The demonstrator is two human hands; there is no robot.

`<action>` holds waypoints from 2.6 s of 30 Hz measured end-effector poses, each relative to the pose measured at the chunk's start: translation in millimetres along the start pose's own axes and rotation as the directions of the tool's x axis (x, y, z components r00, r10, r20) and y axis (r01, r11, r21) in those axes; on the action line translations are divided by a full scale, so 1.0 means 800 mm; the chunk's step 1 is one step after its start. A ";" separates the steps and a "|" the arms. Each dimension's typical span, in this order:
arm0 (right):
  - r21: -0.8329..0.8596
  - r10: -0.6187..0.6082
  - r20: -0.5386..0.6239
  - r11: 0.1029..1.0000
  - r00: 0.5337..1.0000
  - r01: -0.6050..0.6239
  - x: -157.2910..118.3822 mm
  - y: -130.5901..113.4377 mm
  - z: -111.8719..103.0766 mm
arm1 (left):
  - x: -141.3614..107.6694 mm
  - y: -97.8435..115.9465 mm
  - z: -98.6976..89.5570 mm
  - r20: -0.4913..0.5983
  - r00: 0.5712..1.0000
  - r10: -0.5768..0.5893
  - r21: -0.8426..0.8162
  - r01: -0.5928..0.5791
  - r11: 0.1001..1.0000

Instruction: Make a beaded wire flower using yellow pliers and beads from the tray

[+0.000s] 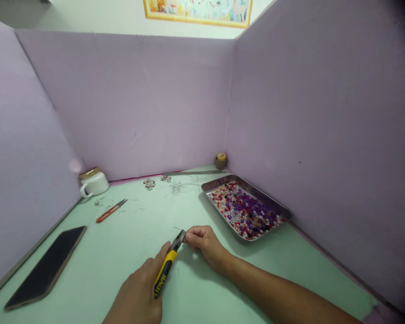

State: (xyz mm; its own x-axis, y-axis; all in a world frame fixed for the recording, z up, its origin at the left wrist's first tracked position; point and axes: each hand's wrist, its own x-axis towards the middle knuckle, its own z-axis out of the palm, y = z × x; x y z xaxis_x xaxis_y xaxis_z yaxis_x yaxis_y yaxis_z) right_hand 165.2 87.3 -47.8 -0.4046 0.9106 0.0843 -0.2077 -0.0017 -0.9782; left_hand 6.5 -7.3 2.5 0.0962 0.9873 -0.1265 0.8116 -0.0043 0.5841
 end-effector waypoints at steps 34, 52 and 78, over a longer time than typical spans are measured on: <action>-0.023 0.001 0.003 1.000 1.000 -0.001 0.000 0.001 -0.001 | 0.002 -0.007 -0.004 0.078 0.996 0.046 -0.024 -0.044 0.999; 0.028 0.006 0.023 1.000 1.000 -0.007 -0.004 -0.008 0.001 | 0.008 -0.015 0.006 0.374 0.927 0.023 -0.685 0.259 0.681; 0.015 0.018 -0.019 1.000 1.000 -0.017 0.000 0.002 0.000 | -0.002 -0.011 0.007 -0.003 1.000 -0.007 0.038 0.008 0.999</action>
State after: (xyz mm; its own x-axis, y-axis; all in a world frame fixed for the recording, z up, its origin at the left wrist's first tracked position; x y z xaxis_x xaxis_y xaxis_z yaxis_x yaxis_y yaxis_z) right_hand 165.4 87.3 -49.1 -0.3911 0.9182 0.0635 -0.2140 -0.0236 -0.9765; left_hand 2.6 -9.5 -7.2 0.0882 0.9878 -0.1282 0.8338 -0.0028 0.5521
